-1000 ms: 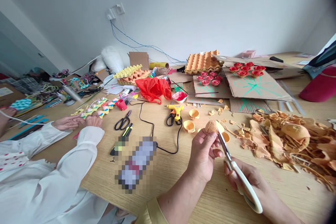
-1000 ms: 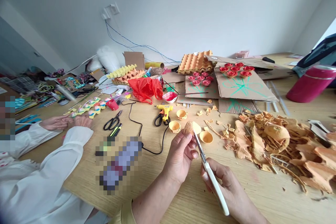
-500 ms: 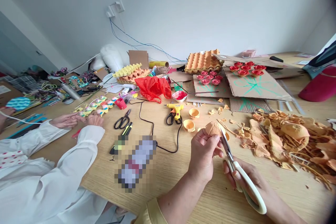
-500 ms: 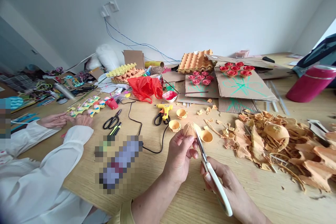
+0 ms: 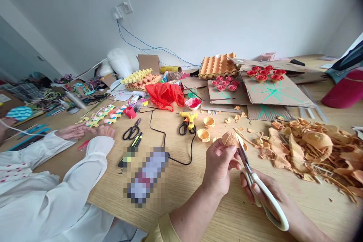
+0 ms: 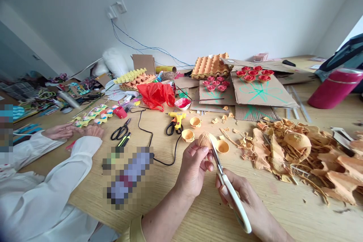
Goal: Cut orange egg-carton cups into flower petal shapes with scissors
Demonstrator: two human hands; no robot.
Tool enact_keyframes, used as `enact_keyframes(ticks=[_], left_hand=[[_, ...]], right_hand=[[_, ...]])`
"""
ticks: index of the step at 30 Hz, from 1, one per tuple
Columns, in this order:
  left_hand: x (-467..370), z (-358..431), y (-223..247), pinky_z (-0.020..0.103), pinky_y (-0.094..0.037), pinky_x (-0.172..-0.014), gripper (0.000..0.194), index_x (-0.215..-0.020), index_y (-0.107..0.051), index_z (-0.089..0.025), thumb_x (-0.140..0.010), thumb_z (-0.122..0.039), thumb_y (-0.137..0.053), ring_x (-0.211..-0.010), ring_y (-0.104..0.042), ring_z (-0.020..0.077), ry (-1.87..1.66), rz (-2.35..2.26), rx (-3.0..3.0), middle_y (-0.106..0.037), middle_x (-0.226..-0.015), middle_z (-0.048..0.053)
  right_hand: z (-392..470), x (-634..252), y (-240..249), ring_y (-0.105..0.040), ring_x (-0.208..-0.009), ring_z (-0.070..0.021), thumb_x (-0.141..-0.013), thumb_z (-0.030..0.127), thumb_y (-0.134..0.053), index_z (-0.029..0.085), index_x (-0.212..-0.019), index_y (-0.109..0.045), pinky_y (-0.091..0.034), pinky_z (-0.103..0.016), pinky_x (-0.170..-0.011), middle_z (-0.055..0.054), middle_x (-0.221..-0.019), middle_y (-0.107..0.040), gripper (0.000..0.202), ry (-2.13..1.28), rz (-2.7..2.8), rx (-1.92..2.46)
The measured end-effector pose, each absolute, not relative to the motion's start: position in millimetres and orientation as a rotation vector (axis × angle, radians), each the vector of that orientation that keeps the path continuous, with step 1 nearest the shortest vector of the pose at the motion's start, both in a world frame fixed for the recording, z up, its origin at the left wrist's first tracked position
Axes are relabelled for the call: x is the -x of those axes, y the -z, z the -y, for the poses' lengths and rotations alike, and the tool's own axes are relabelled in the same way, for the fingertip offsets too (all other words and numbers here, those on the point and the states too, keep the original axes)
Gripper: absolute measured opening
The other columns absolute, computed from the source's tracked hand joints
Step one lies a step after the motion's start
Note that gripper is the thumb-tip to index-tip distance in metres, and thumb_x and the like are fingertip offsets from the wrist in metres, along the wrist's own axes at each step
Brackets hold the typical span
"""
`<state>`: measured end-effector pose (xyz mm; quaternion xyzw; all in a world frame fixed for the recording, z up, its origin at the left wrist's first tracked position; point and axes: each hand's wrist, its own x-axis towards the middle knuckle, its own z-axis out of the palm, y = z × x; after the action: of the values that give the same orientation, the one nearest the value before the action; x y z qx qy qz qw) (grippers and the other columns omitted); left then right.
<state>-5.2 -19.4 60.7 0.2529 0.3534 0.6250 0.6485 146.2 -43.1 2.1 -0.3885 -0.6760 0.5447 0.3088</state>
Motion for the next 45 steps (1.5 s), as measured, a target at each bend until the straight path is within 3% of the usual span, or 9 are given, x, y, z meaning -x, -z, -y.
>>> enact_keyframes(ticks=[18,29,36,45], left_hand=[[7,19,-59,0.015,-0.04,-0.043,0.032,-0.082,-0.062,-0.014,-0.066,-0.035,-0.081,-0.062,-0.049,0.0076,-1.42,-0.752,-0.566,-0.058,-0.074,0.001],[6,19,-54,0.016,-0.044,-0.045,0.034,-0.092,-0.06,-0.015,-0.071,-0.034,-0.079,-0.056,-0.049,0.0064,-1.395,-0.703,-0.62,-0.055,-0.068,-0.003],[1,18,-56,0.015,-0.038,-0.043,0.029,-0.078,-0.055,-0.015,-0.07,-0.032,-0.077,-0.049,-0.045,0.0045,-1.447,-0.781,-0.658,-0.051,-0.058,-0.005],[1,19,-56,0.015,-0.039,-0.044,0.025,-0.078,-0.056,-0.014,-0.072,-0.03,-0.074,-0.047,-0.045,0.0043,-1.48,-0.803,-0.67,-0.05,-0.056,-0.005]], right_hand=[[47,-146,1,-0.039,-0.052,-0.0146,-0.093,0.058,-0.045,0.023,-0.073,-0.053,-0.033,-0.029,-0.051,0.003,-0.055,-0.046,0.041,-1.413,1.693,1.054],[45,-144,7,-0.039,-0.053,-0.0141,-0.093,0.058,-0.045,0.022,-0.069,-0.048,-0.034,-0.027,-0.05,0.004,-0.058,-0.044,0.043,-1.203,1.804,1.098],[49,-139,3,-0.036,-0.053,-0.0128,-0.091,0.056,-0.051,0.022,-0.067,-0.045,-0.031,-0.026,-0.048,0.005,-0.058,-0.04,0.042,-1.177,1.815,1.137],[50,-138,6,-0.036,-0.053,-0.0126,-0.09,0.052,-0.055,0.022,-0.069,-0.047,-0.03,-0.026,-0.048,0.005,-0.059,-0.04,0.038,-1.135,1.84,1.152]])
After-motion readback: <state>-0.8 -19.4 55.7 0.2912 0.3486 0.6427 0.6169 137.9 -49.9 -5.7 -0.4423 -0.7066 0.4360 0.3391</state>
